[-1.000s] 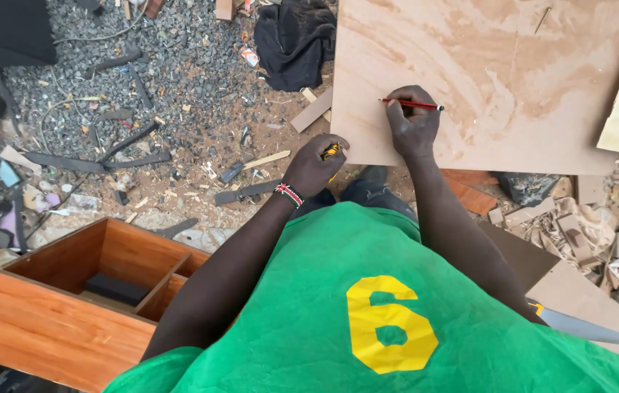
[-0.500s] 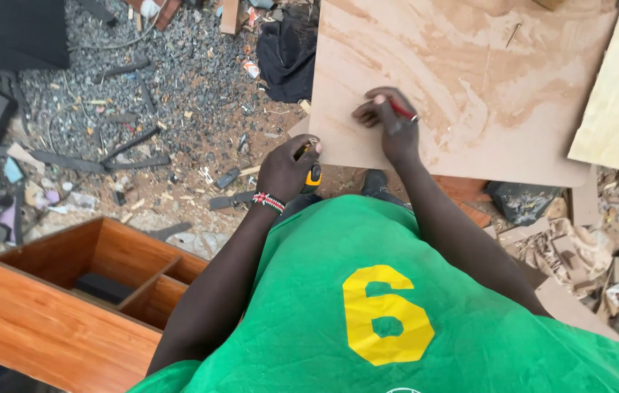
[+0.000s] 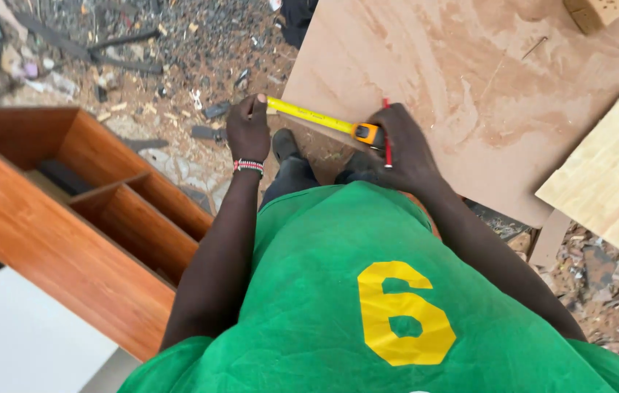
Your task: Measuring wooden boards with a tape measure, marking them with a pencil, and cutting them with a circular saw in a workshop.
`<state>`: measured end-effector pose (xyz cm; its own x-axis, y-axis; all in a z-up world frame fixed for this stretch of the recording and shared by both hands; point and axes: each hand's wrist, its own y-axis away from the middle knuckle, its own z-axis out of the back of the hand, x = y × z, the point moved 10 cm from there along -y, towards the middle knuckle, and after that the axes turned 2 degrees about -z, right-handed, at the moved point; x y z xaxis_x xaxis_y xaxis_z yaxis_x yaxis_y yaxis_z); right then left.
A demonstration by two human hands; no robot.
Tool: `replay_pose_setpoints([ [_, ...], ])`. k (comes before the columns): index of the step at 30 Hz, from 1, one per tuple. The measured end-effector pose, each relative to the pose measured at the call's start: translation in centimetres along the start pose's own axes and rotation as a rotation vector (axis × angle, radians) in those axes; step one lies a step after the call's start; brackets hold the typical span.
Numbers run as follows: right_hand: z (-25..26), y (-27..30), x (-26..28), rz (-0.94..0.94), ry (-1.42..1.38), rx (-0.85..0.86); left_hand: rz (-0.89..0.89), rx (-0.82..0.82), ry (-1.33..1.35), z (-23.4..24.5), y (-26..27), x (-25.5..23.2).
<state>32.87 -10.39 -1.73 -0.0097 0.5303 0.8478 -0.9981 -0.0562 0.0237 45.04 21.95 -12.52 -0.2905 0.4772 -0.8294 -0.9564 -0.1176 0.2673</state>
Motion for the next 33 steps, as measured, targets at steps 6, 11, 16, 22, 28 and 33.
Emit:
replay_pose_setpoints([
  [6,4.7,7.6,-5.4,-0.198,0.135,-0.031,-0.105,0.013,-0.106,-1.5,1.8,0.0],
  [11,6.8,11.0,-5.0,-0.178,0.097,-0.102,-0.166,-0.012,-0.288,-1.4,2.0,-1.6],
  [16,6.5,12.8,-6.5,-0.224,0.153,-0.106,-0.329,-0.066,-0.404,-1.8,4.1,-4.5],
  [22,5.7,14.5,-8.6,-0.389,0.197,-0.198,-1.090,0.525,-0.729,-14.4,16.9,-11.1],
  [28,5.4,14.7,-8.0,-0.444,0.225,-0.174,-1.352,0.768,-0.464,-21.2,24.5,-8.2],
  [33,6.3,12.0,-4.8,-0.449,0.319,-0.092,-1.398,0.759,-0.538,-20.4,25.1,-10.1],
])
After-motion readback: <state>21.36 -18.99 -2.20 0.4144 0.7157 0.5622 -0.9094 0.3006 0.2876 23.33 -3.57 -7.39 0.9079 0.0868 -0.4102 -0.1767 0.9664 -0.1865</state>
